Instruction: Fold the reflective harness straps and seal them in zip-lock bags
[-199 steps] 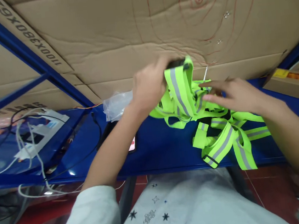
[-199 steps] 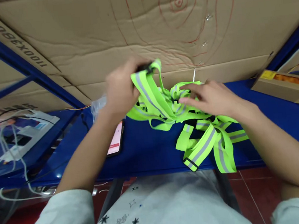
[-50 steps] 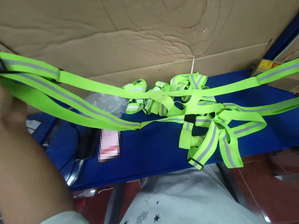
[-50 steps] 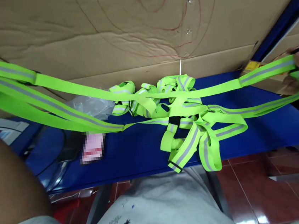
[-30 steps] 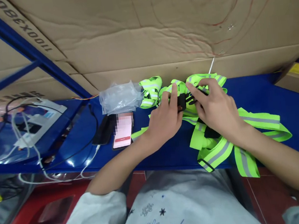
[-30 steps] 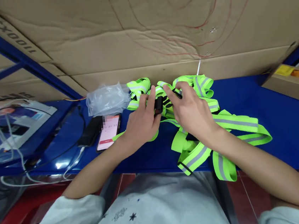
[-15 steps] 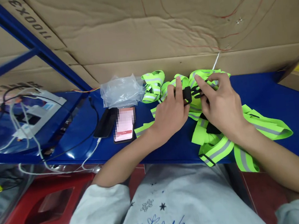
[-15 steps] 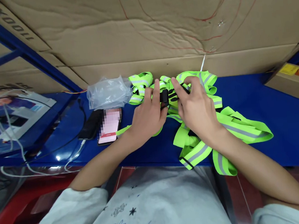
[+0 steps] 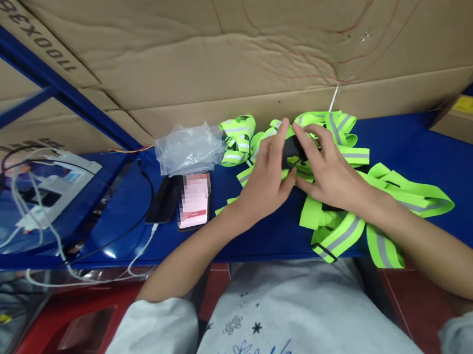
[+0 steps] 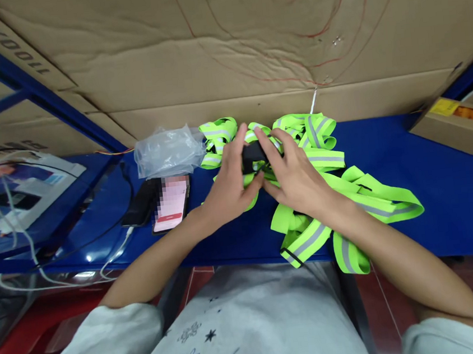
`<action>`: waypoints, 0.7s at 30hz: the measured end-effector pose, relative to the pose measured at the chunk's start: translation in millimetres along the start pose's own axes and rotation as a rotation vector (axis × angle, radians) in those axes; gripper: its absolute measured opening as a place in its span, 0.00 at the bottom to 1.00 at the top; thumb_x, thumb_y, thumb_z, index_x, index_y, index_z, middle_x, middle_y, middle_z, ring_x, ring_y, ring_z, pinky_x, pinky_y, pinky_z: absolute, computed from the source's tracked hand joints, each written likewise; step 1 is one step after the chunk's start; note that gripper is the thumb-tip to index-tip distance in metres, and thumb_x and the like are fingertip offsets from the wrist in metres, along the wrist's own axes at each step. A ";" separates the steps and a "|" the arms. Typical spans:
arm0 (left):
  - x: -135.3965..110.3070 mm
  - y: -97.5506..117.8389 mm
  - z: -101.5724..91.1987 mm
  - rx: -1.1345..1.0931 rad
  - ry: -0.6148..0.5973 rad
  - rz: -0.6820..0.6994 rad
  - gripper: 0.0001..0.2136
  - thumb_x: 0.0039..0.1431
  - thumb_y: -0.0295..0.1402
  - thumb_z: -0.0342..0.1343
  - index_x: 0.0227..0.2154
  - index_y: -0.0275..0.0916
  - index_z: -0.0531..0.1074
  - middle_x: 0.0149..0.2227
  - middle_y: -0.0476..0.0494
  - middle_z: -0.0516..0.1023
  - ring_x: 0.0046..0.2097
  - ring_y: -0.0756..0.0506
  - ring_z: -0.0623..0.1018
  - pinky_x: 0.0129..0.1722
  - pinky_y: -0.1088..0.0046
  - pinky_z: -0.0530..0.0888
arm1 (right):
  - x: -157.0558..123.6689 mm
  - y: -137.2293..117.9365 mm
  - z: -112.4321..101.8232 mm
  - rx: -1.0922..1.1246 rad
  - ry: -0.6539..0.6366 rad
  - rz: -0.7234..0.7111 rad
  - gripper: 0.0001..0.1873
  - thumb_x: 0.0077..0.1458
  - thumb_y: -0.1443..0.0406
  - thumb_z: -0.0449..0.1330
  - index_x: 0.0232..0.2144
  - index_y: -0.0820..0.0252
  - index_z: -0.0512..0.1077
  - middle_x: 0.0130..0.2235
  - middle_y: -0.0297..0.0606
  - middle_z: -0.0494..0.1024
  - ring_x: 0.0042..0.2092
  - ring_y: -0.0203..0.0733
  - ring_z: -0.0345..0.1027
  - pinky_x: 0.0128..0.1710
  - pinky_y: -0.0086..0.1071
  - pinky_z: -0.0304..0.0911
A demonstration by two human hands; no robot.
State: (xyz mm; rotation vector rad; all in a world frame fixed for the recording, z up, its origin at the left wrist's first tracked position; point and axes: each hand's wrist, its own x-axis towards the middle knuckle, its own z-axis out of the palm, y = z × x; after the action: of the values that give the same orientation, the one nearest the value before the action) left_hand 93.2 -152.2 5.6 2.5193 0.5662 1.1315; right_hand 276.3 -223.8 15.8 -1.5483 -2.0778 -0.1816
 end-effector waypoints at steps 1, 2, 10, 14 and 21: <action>3.0 -1.6 -8.1 -0.023 0.015 -0.013 0.38 0.71 0.41 0.54 0.75 0.49 0.39 0.70 0.32 0.62 0.68 0.33 0.66 0.70 0.45 0.61 | -0.7 6.4 -6.1 0.089 -0.008 -0.039 0.53 0.63 0.56 0.61 0.78 0.56 0.35 0.74 0.57 0.51 0.75 0.65 0.48 0.67 0.63 0.62; 5.8 -1.8 -16.8 -0.051 0.033 -0.033 0.40 0.69 0.44 0.57 0.75 0.50 0.41 0.67 0.33 0.66 0.67 0.33 0.68 0.70 0.45 0.61 | -1.1 12.1 -13.3 0.164 -0.018 -0.052 0.57 0.62 0.52 0.64 0.78 0.54 0.34 0.75 0.55 0.48 0.77 0.65 0.43 0.70 0.64 0.55; 12.8 10.3 -48.0 -0.352 0.123 0.005 0.44 0.56 0.43 0.72 0.71 0.57 0.53 0.62 0.42 0.70 0.59 0.40 0.75 0.64 0.57 0.71 | 16.0 13.1 -48.9 0.679 -0.142 0.069 0.43 0.51 0.47 0.73 0.65 0.51 0.69 0.67 0.43 0.71 0.67 0.59 0.66 0.70 0.54 0.59; 14.4 4.3 -41.5 -0.585 0.074 -0.170 0.49 0.53 0.44 0.74 0.72 0.55 0.51 0.55 0.45 0.75 0.54 0.42 0.78 0.53 0.65 0.77 | 26.6 6.2 -45.5 0.951 -0.253 0.214 0.31 0.51 0.53 0.74 0.56 0.53 0.77 0.54 0.39 0.82 0.55 0.52 0.75 0.57 0.47 0.71; 35.2 -2.8 -53.3 -0.959 -0.073 -0.344 0.57 0.48 0.46 0.75 0.75 0.52 0.45 0.58 0.43 0.75 0.54 0.42 0.80 0.54 0.64 0.77 | 44.6 -2.8 -54.7 1.437 -0.307 0.412 0.18 0.48 0.63 0.77 0.41 0.58 0.79 0.35 0.30 0.81 0.35 0.34 0.72 0.41 0.30 0.71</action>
State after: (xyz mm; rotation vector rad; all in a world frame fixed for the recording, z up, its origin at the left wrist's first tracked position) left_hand 73.3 -126.3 60.6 1.5586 0.3016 0.8733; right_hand 283.4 -209.4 84.6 -0.9623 -1.2986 1.4262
